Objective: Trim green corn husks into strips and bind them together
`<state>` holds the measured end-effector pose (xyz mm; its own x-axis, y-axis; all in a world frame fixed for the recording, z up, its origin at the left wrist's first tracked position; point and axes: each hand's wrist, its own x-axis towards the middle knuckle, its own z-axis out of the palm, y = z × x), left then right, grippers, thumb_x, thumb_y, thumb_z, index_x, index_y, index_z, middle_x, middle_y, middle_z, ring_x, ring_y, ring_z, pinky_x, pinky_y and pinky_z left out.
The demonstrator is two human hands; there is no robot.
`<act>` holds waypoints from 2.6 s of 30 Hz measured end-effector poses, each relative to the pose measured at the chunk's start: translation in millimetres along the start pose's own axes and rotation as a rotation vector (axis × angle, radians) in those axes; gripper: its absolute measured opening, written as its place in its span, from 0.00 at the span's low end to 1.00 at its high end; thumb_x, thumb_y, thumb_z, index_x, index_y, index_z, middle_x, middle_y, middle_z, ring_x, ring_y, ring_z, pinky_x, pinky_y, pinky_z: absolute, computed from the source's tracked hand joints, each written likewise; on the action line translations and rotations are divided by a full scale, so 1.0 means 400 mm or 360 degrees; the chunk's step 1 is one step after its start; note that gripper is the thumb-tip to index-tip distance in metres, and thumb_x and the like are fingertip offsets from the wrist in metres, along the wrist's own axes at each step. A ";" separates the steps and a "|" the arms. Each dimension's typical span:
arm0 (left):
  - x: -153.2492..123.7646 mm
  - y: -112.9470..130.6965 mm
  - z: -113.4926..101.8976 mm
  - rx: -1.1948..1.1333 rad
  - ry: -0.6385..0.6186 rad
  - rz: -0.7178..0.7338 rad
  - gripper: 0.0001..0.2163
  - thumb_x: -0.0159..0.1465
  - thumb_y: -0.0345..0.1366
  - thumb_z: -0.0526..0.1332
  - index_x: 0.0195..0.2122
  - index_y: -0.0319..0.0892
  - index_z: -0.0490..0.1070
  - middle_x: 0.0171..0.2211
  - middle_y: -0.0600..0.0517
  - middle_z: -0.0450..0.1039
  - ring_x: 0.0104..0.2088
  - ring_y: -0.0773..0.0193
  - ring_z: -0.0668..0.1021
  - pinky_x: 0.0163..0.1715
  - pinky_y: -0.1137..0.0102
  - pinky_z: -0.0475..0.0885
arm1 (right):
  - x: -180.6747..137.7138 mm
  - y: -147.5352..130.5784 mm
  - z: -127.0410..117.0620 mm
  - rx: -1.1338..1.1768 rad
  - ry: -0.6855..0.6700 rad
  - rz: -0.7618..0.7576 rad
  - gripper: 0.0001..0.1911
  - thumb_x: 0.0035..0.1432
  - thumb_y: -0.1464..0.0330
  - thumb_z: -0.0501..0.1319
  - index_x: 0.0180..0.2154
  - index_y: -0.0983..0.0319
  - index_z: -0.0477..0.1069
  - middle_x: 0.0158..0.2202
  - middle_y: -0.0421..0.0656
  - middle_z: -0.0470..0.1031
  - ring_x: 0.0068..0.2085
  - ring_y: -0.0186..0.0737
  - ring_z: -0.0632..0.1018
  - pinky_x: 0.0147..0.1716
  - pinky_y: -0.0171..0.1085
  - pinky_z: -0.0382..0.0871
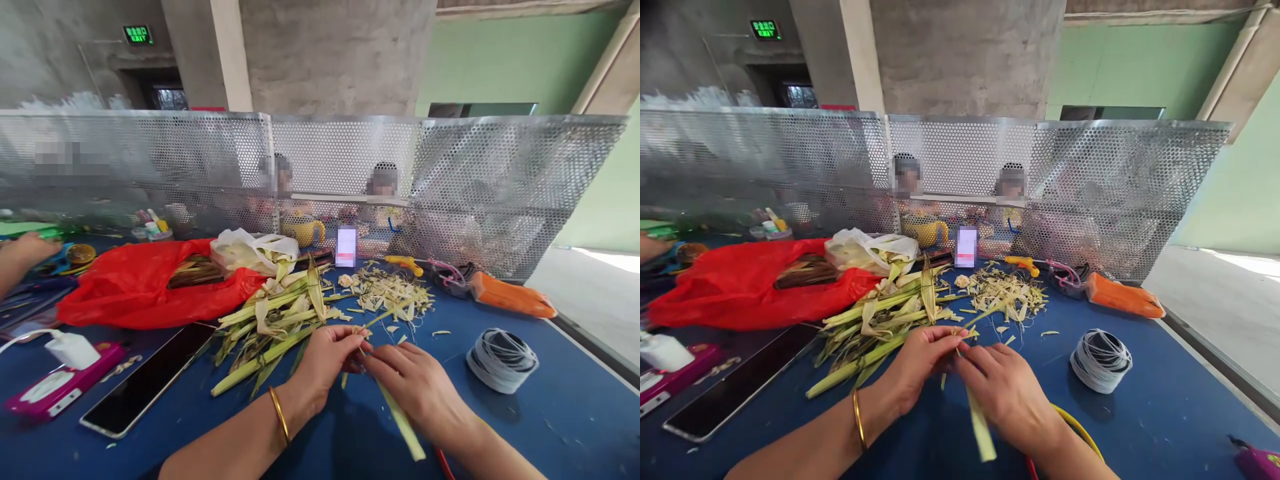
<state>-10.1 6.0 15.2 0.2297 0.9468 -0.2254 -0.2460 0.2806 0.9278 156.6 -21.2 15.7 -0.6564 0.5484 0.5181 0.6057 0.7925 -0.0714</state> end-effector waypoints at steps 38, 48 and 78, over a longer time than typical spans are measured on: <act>-0.017 0.005 0.002 0.0451 -0.0413 -0.0010 0.14 0.56 0.46 0.62 0.24 0.39 0.69 0.19 0.56 0.66 0.17 0.72 0.67 0.17 0.76 0.62 | 0.008 0.009 -0.040 0.0577 0.0387 0.0507 0.08 0.63 0.69 0.55 0.38 0.59 0.73 0.37 0.45 0.75 0.40 0.41 0.75 0.41 0.39 0.67; -0.022 -0.018 0.010 0.0882 -0.0388 0.0094 0.08 0.55 0.36 0.57 0.22 0.40 0.68 0.17 0.56 0.65 0.17 0.70 0.67 0.16 0.75 0.61 | 0.014 0.001 0.005 0.0808 0.0012 0.1074 0.10 0.57 0.64 0.59 0.26 0.60 0.67 0.22 0.36 0.67 0.25 0.33 0.67 0.25 0.31 0.59; -0.026 -0.013 0.022 0.0772 -0.0217 0.0300 0.12 0.57 0.41 0.63 0.38 0.40 0.78 0.24 0.53 0.75 0.20 0.69 0.72 0.21 0.75 0.65 | 0.034 -0.016 0.010 0.1610 0.0371 0.1619 0.19 0.48 0.54 0.63 0.21 0.62 0.66 0.17 0.34 0.63 0.20 0.29 0.62 0.20 0.31 0.55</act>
<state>-2.8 -6.9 15.3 0.3517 0.9356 -0.0308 0.1610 -0.0280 0.9866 141.9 -17.8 19.7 0.0014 1.0000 -0.0053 0.1210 -0.0054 -0.9926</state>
